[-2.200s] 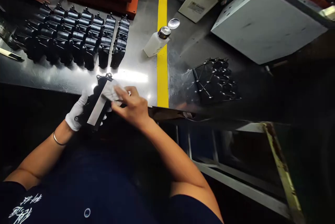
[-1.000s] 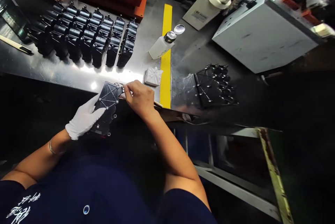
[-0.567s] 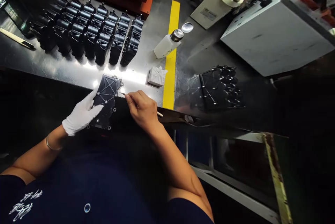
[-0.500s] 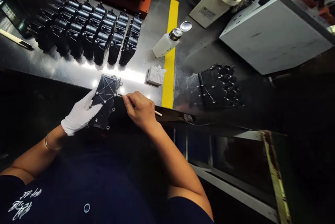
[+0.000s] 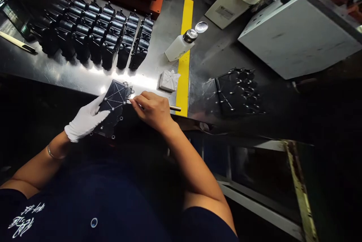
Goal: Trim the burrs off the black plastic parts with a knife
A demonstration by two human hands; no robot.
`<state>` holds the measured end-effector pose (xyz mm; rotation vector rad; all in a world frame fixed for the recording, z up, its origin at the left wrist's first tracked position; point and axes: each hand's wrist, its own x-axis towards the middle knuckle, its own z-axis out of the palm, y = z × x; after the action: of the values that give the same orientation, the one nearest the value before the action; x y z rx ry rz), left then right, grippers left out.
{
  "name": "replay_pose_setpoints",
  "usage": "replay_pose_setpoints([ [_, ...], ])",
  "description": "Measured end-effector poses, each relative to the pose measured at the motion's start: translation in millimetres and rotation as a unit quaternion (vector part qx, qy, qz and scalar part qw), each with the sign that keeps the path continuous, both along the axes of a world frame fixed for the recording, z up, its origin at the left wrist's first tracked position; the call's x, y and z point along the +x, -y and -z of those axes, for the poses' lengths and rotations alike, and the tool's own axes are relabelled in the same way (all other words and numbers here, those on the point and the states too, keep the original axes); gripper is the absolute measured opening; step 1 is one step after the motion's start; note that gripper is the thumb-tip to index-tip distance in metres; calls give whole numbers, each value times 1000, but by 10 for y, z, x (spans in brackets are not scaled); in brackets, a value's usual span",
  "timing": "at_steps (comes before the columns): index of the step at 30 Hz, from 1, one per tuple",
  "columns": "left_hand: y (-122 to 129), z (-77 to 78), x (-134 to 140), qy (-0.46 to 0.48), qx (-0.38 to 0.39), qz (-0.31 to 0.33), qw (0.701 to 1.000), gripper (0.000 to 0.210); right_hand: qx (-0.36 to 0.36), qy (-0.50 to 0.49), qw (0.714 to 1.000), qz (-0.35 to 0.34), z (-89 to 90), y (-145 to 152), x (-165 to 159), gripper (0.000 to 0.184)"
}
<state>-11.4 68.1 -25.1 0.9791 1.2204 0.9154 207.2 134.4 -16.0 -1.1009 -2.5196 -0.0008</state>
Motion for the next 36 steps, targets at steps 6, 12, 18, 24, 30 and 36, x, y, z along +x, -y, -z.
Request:
replay_pose_setpoints([
  [6, -43, -24, -1, -6, 13, -5, 1000, 67, -26, 10, 1000, -10, -34, -23, -22, 33],
  [12, -63, -23, 5, -25, 19, -1, 1000, 66, -41, -20, 998, 37, 18, 15, -57, 36],
  [18, -66, -43, 26, -15, 21, -7, 1000, 64, -45, -25, 998, 48, 57, 1, -41, 36],
  [24, -63, -34, 28, -25, 31, -11, 999, 63, -29, -47, 996, 65, 71, 6, -67, 35],
  [30, -64, -1, 20, -22, 28, -7, 999, 66, -31, -73, 993, 83, 114, 50, -72, 34],
  [36, -65, 14, 19, -28, 40, -7, 999, 66, -42, -89, 990, 101, 146, 77, -40, 32],
])
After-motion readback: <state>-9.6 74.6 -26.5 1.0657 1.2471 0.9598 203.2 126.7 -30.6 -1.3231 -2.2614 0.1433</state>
